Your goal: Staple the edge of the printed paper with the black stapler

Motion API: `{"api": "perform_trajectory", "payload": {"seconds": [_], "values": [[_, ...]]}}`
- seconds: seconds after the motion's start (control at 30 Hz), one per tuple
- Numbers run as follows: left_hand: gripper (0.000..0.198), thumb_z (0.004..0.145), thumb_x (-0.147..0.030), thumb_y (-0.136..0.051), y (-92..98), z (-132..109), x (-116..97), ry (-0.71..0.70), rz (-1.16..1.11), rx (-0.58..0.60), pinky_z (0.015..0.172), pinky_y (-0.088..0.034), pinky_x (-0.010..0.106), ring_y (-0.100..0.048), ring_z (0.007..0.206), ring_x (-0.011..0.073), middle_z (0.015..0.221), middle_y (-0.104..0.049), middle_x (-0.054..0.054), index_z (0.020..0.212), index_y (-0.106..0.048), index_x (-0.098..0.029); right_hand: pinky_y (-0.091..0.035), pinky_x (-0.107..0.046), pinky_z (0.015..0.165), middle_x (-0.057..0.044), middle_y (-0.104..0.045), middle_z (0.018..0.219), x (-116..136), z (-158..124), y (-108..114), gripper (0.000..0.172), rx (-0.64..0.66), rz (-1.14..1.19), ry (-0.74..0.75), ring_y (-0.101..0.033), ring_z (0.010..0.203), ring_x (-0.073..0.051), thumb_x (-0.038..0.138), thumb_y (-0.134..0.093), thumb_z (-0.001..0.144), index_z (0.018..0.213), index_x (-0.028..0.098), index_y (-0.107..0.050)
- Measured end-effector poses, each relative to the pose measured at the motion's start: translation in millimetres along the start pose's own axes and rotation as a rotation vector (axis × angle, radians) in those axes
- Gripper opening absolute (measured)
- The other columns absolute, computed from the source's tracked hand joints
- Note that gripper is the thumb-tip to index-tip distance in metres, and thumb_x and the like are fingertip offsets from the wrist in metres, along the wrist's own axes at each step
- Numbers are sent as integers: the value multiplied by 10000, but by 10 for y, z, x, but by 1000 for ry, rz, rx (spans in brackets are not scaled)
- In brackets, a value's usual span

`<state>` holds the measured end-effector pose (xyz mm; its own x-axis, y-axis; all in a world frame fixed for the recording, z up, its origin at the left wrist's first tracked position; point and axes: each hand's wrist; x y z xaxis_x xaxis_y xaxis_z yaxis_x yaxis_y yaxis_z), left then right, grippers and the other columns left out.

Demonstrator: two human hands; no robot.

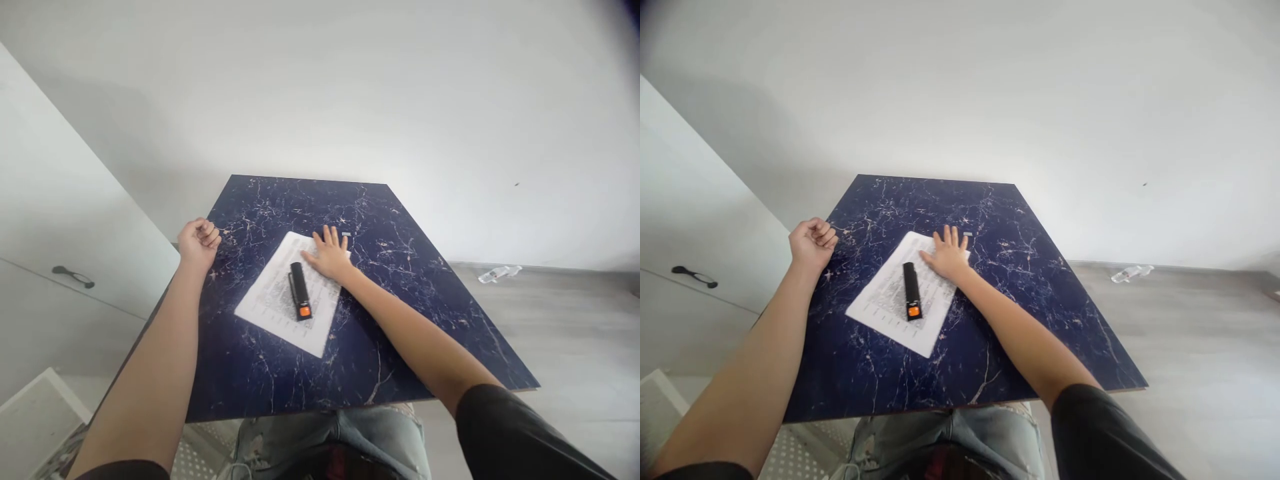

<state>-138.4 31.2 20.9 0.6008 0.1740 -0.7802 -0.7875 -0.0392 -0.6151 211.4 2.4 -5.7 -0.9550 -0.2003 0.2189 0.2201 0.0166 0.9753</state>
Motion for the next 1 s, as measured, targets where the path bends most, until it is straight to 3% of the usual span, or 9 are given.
{"api": "perform_trajectory", "payload": {"seconds": [0.13,0.27,0.37,0.5,0.6,0.73,0.87,1.0], "values": [[262,760,-139,-617,-9,7,24,13,-33,3,374,-207,205,-212,393,65,525,-227,-78,637,-395,-203,-46,-713,1263,-161,7,1794,-654,-237,131,885,18,-68,24,55,1639,-425,802,-278,1006,1692,245,-301],[287,761,-135,-631,14,25,43,3,-58,-26,374,-208,205,-214,388,65,526,-241,-81,637,-383,-209,-54,-623,1300,-150,7,1793,-856,-224,179,893,86,-103,72,5,1647,-393,797,-229,1014,1713,241,-228],[271,757,-152,-632,57,48,45,-19,-65,-57,376,-202,209,-212,388,65,528,-226,-86,640,-395,-211,-35,-594,1307,-195,5,1781,-620,-83,125,951,103,-109,127,-5,1648,-385,804,-214,1010,1717,169,-194],[240,761,-167,-618,103,45,15,-52,-83,-79,386,-204,207,-215,400,60,536,-222,-85,643,-412,-204,-14,-639,1290,-165,25,1785,-5,182,3,941,114,-49,268,11,1647,-389,832,-212,994,1720,233,-191],[246,771,-175,-612,117,24,-15,-70,-98,-97,393,-221,211,-222,404,63,538,-230,-82,648,-401,-206,13,-646,1287,-180,62,1775,455,404,-78,1029,173,-16,374,45,1648,-385,862,-187,971,1723,161,-145],[264,781,-177,-600,103,11,-23,-95,-86,-125,394,-232,219,-217,406,71,536,-242,-76,653,-372,-213,23,-713,1260,-210,69,1767,920,666,-167,1073,195,9,408,48,1645,-408,867,-182,958,1718,112,-122],[279,788,-173,-603,65,-4,-17,-154,-41,-162,400,-218,214,-212,409,68,542,-232,-79,658,-360,-214,-1,-769,1234,-196,44,1777,1206,778,-201,1016,183,12,386,25,1641,-435,841,-210,976,1721,154,-147],[304,800,-191,-618,48,-17,-19,-167,-34,-184,411,-209,216,-214,413,61,549,-231,-84,660,-349,-213,-3,-778,1232,-129,39,1793,1234,588,-168,852,48,59,431,59,1645,-408,730,-205,1047,1718,204,-186]]}}
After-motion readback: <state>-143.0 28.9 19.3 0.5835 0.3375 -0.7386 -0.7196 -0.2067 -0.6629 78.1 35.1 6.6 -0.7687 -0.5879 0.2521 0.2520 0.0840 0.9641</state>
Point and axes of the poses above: each hand's wrist, its own z-axis towards the middle knuckle, its own y-axis out of the back of the hand, x = y × z
